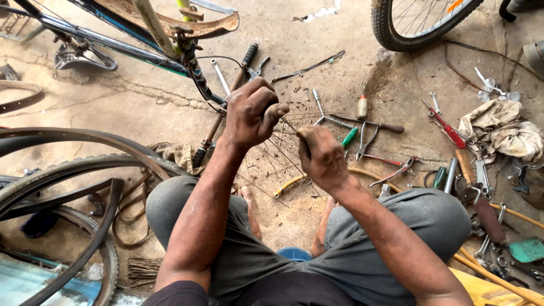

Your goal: The person is repairing a bicycle wheel hub and adjusting spokes by hand while sitting on the floor.

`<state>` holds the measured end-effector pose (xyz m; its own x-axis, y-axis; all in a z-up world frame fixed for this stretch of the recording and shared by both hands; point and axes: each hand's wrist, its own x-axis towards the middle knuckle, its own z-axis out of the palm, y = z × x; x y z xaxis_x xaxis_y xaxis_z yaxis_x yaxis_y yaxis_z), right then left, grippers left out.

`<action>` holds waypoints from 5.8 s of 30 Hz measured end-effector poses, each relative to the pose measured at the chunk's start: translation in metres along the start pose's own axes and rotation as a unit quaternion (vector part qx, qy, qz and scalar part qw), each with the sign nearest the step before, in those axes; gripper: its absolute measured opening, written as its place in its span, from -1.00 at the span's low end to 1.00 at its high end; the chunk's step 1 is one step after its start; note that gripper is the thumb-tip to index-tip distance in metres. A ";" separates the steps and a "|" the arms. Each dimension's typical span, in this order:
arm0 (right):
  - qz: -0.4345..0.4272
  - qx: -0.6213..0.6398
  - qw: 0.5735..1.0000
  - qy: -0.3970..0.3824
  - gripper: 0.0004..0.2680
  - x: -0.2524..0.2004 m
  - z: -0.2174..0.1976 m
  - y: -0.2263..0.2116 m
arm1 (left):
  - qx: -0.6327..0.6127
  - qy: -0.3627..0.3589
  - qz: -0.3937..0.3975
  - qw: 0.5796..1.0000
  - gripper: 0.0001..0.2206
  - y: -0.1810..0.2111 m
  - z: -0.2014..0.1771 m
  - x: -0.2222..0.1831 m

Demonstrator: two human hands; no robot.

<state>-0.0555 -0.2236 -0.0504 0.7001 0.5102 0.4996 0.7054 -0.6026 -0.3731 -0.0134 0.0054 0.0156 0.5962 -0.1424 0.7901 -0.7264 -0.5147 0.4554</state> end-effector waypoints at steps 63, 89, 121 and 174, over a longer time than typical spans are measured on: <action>0.330 0.673 0.661 0.042 -0.83 0.077 -0.057 0.006 | -0.255 0.022 -0.115 0.960 -0.48 0.032 0.031 0.013; 0.198 0.471 0.819 0.262 -0.87 0.057 -0.063 -0.023 | -0.475 0.066 -0.353 0.804 -0.48 0.006 0.076 -0.007; 0.077 0.053 0.994 0.054 -0.81 0.046 -0.049 -0.010 | -0.260 0.099 -0.201 0.939 -0.66 0.018 0.082 -0.018; 0.115 0.043 0.985 -0.121 -0.77 0.034 -0.023 -0.001 | -0.373 0.267 -0.189 0.868 -0.61 0.031 0.026 0.020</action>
<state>-0.0350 -0.2199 -0.0147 0.8413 0.5033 0.1970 0.5241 -0.6704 -0.5253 -0.0146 -0.0352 0.0347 0.7411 0.4329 0.5131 -0.6517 0.2802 0.7048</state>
